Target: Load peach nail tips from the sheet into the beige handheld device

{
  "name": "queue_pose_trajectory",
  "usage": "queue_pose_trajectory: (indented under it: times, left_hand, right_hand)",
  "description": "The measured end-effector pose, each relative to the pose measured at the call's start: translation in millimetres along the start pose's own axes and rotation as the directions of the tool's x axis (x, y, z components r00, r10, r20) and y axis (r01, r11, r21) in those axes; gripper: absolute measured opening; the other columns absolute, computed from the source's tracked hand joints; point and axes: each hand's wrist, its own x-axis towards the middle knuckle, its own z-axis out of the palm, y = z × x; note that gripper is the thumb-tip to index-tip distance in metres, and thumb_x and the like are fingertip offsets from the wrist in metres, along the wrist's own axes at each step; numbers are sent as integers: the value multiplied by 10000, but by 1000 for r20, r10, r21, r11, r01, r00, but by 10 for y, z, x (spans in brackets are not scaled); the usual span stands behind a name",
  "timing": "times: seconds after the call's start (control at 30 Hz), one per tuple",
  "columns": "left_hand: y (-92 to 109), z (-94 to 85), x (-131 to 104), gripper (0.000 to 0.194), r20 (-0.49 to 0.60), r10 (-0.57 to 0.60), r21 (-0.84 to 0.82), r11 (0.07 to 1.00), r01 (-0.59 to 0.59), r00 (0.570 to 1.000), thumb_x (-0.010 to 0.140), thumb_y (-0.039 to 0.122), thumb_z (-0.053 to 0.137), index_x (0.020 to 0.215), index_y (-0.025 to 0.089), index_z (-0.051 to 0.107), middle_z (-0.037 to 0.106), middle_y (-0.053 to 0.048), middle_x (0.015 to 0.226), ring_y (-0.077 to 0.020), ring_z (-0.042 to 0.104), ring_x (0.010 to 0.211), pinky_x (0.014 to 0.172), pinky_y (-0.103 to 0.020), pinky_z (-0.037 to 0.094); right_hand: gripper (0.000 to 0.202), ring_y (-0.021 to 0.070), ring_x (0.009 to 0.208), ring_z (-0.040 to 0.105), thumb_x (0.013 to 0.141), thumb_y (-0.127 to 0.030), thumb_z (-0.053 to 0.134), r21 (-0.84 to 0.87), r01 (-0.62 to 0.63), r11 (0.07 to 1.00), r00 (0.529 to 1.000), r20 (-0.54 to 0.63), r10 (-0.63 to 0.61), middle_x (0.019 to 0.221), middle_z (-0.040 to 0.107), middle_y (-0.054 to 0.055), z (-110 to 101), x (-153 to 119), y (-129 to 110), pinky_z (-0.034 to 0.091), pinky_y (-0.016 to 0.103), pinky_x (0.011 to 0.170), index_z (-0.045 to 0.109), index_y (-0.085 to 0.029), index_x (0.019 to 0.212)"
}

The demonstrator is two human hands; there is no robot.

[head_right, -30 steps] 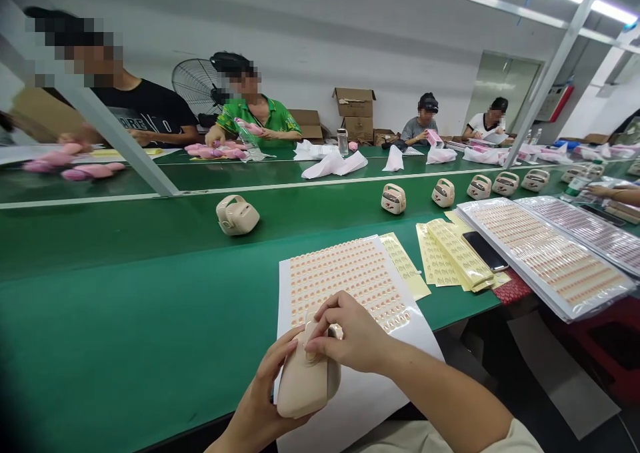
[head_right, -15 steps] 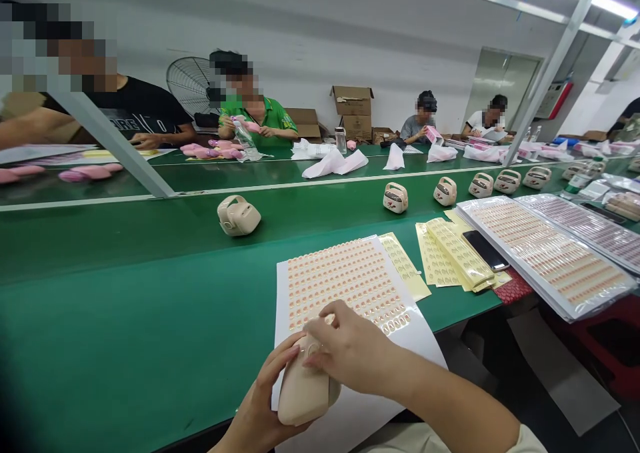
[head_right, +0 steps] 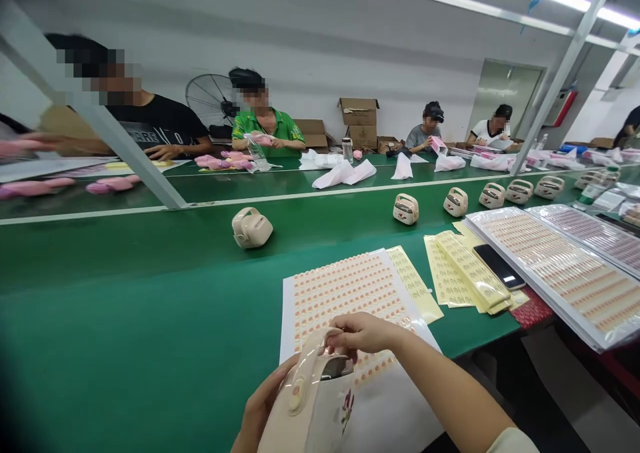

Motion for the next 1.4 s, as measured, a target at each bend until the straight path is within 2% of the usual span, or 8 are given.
queue_pose_trajectory:
  times: [0.2, 0.5, 0.67, 0.87, 1.03, 1.17, 1.3, 1.4]
  left_hand:
    - [-272, -315, 198, 488, -107, -390, 157, 902, 403, 915, 796, 394, 550, 1254, 294, 414, 528, -96, 1273, -286, 542, 1128, 905, -445, 482]
    - [-981, -1182, 1213, 356, -306, -330, 593, 668, 450, 893, 734, 476, 507, 979, 222, 553, 633, -124, 1062, -321, 581, 1057, 891, -493, 469]
    - [-1324, -1520, 2100, 498, -397, -356, 609, 587, 533, 846, 763, 438, 445, 1123, 93, 458, 523, -232, 1196, -381, 418, 1225, 993, -527, 340]
    - [-1495, -1485, 2599, 405, -372, -395, 649, 537, 540, 840, 839, 280, 310, 1127, 44, 469, 529, -172, 1035, -400, 481, 1126, 877, -560, 405]
    - [-1283, -1134, 2419, 310, -210, -292, 730, 588, 348, 933, 787, 174, 345, 1000, 118, 564, 537, -95, 888, -321, 558, 978, 834, -482, 449]
    - [-980, -674, 1906, 294, 3, -114, 742, 666, 74, 993, 798, 212, 359, 899, 203, 635, 591, -96, 847, -284, 587, 838, 771, -443, 472]
    - [-690, -350, 1307, 356, 236, 304, 560, 734, -385, 923, 773, 169, 381, 921, 287, 682, 647, -83, 820, -252, 613, 750, 673, -370, 503]
    - [-634, -388, 955, 399, 404, 370, 357, 778, -517, 836, 737, 179, 496, 1079, 319, 647, 688, -64, 974, -272, 632, 877, 768, -354, 507]
  right_hand:
    - [73, 90, 491, 515, 802, -250, 538, -329, -193, 924, 854, -520, -6, 637, 558, -29, -581, 532, -461, 399, 188, 445, 571, -186, 796]
    - [226, 211, 926, 543, 870, -170, 417, -352, -435, 829, 564, -824, -54, 985, 524, 119, -1598, 1516, -434, 388, 260, 741, 582, -128, 1019]
    - [494, 256, 1010, 544, 848, -194, 488, -362, -468, 806, 577, -816, -31, 1164, 455, 185, -1640, 1349, -285, 400, 301, 813, 382, -89, 1319]
    - [590, 216, 998, 568, 807, -294, 573, -363, -342, 867, 733, -680, 4, 1206, 484, 121, -1099, 868, -113, 470, 312, 797, 364, -200, 1352]
    - [624, 193, 1069, 541, 806, -299, 585, 111, -123, 986, 867, -471, 162, 1283, 453, 132, -657, 835, -233, 470, 323, 844, 323, -192, 1362]
    - [593, 188, 1172, 470, 825, -346, 559, 432, 35, 901, 860, -472, 193, 1355, 398, 104, -391, 1017, -434, 442, 325, 885, 313, -231, 1353]
    - [439, 191, 1051, 522, 698, -181, 629, 430, 188, 883, 774, -618, 136, 1088, 584, 33, -136, 1048, -437, 436, 333, 881, 533, -216, 1125]
    - [235, 159, 817, 555, 655, -106, 536, 519, 213, 828, 774, -606, 181, 827, 600, -15, 24, 887, -339, 474, 295, 735, 615, -215, 847]
